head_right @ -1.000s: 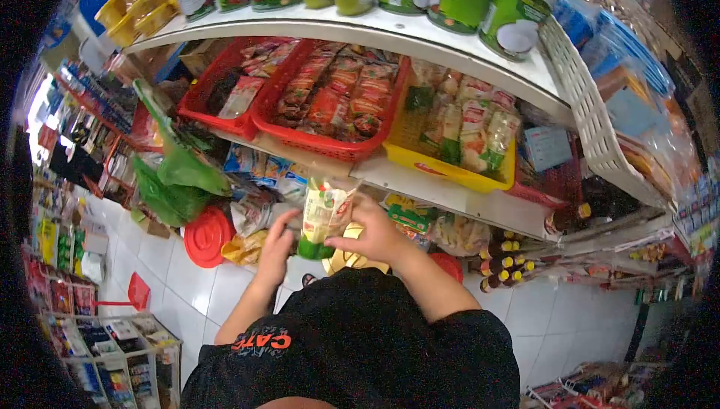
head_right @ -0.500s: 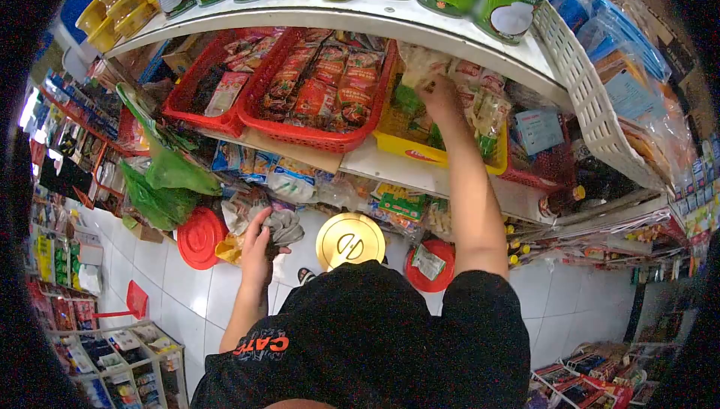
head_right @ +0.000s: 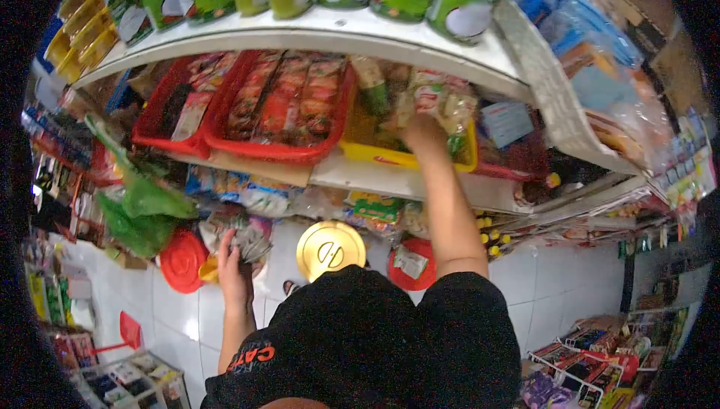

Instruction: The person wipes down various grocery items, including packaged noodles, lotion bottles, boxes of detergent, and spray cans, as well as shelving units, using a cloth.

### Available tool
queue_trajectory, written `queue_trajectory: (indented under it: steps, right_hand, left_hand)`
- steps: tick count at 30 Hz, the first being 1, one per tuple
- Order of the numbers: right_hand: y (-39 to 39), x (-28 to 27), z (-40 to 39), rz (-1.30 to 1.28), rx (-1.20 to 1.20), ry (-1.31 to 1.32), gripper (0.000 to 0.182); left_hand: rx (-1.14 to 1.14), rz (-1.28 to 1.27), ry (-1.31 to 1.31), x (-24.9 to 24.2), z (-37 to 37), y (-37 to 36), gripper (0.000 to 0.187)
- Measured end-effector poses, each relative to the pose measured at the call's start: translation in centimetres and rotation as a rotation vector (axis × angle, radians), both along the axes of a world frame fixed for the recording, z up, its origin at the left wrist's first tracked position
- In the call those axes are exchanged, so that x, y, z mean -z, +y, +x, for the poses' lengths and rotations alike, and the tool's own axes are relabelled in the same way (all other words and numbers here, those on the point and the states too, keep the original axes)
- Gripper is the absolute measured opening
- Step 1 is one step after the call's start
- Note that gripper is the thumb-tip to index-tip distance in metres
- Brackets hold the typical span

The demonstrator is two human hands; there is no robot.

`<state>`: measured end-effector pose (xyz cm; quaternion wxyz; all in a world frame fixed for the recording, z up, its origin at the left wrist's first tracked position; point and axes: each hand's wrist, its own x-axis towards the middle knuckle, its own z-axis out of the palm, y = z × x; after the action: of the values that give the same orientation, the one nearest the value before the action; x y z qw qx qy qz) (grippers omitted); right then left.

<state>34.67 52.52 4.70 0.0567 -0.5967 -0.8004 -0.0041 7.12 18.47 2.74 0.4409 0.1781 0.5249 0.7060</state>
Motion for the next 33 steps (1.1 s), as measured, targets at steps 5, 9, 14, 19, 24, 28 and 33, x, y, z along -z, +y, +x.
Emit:
queue_trajectory:
  steps: [5, 9, 14, 19, 24, 28, 33]
  right_hand:
    - [-0.9, -2.2, -2.9, -0.164, 0.196, -0.035, 0.02]
    - [-1.1, -2.4, -2.6, -0.151, 0.214, -0.036, 0.02]
    - [-1.4, -2.1, -2.7, -0.141, 0.2, 0.005, 0.021]
    - [-1.4, -2.7, 0.0, -0.149, 0.052, 0.41, 0.02]
    - [-3.8, -5.2, 0.3, -0.072, 0.041, 0.749, 0.017]
    - [-8.3, -8.7, -2.3, -0.029, -0.078, 0.983, 0.012]
    - [-16.8, -8.4, -11.2, -0.501, -0.38, 1.327, 0.01]
  left_hand:
    - [0.049, -0.002, -0.004, 0.3, 0.1, 1.2, 0.039]
    - [0.075, 0.028, 0.045, 1.7, 0.3, 2.1, 0.038]
    - [0.133, -0.002, -0.047, 2.0, 0.1, 2.9, 0.037]
    - [0.207, -0.053, -0.117, 2.1, -1.1, 4.0, 0.036]
    - [0.331, -0.05, -0.173, 0.6, -1.8, 4.2, 0.039]
    - [0.497, 0.035, -0.261, 0.4, -2.8, 3.8, 0.048]
    - [0.668, 0.184, -0.205, -1.3, -4.2, 4.1, 0.07]
